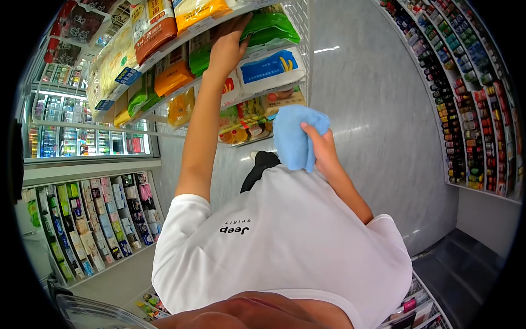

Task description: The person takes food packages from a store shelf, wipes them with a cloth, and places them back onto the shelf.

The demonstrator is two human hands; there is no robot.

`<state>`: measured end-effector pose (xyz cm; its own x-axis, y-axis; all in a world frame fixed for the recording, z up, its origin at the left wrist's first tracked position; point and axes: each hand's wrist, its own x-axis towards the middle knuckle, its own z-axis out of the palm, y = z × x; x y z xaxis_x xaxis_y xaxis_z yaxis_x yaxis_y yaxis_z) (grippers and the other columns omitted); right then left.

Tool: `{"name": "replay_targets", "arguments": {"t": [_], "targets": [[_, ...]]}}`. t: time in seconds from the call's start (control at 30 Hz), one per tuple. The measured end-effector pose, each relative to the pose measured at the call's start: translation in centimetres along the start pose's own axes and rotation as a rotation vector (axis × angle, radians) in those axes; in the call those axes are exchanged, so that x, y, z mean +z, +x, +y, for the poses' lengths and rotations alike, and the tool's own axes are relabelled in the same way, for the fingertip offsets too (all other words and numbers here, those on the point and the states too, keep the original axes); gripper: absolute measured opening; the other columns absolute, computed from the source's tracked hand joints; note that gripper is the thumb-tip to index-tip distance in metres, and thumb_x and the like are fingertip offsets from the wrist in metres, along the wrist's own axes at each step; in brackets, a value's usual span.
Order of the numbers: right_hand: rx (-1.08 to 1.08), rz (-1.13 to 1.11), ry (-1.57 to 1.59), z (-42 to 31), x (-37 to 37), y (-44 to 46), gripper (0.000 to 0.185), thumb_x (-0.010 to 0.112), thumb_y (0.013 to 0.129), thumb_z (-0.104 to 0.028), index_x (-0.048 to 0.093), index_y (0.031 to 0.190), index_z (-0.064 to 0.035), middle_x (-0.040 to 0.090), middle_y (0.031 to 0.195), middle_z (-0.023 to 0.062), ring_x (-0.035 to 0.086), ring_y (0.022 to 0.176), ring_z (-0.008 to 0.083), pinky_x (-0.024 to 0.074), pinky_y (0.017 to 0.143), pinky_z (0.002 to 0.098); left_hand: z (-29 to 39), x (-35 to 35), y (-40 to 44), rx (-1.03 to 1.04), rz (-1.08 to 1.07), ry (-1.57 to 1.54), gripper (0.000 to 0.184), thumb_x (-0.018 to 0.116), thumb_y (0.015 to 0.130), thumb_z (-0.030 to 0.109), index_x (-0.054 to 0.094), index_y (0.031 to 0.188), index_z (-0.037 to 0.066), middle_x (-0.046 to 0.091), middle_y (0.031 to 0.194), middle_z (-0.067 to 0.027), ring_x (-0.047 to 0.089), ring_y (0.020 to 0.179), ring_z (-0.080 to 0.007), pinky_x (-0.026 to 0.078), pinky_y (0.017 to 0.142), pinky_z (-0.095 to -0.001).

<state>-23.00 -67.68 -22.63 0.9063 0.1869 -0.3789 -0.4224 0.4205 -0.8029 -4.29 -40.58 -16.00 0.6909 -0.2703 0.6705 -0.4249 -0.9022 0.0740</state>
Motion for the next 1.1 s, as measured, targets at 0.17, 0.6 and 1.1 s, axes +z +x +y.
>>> {"name": "replay_targets", "arguments": {"t": [0.17,0.6,1.1], "targets": [[0.046,0.052,0.042,0.4,-0.6,0.3,0.035,0.064,0.092,-0.017,0.057,0.121,0.0020,0.064,0.116,0.0107,0.061,0.107,0.0188,0.0505,0.091,0.0333,0.2,0.4,-0.1,-0.076,-0.032,-0.066,0.061,0.057,0.081,0.001,0.052,0.139,0.020,0.057,0.135,-0.0097,0.052,0.124,-0.0312,0.042,0.105,-0.0427],[0.025,0.104,0.116,-1.5,-1.3,3.0,0.037,0.064,0.090,-0.019,0.056,0.122,-0.0007,0.064,0.114,0.0093,0.063,0.103,0.0191,0.0521,0.089,0.0338,1.5,-0.3,0.1,-0.165,-0.178,-0.017,0.040,0.051,0.086,0.002,0.061,0.124,0.013,0.068,0.111,-0.0116,0.064,0.098,-0.0355,0.053,0.080,-0.0466],[-0.022,-0.159,0.220,-6.5,3.3,8.9,0.058,0.063,0.091,-0.045,0.052,0.129,-0.0021,0.063,0.118,0.0146,0.067,0.099,0.0226,0.0568,0.083,0.0355,8.6,-3.9,-3.3,-0.082,-0.036,-0.082,0.041,0.054,0.090,0.000,0.059,0.130,0.011,0.061,0.132,-0.0107,0.051,0.128,-0.0339,0.041,0.106,-0.0519]]}}
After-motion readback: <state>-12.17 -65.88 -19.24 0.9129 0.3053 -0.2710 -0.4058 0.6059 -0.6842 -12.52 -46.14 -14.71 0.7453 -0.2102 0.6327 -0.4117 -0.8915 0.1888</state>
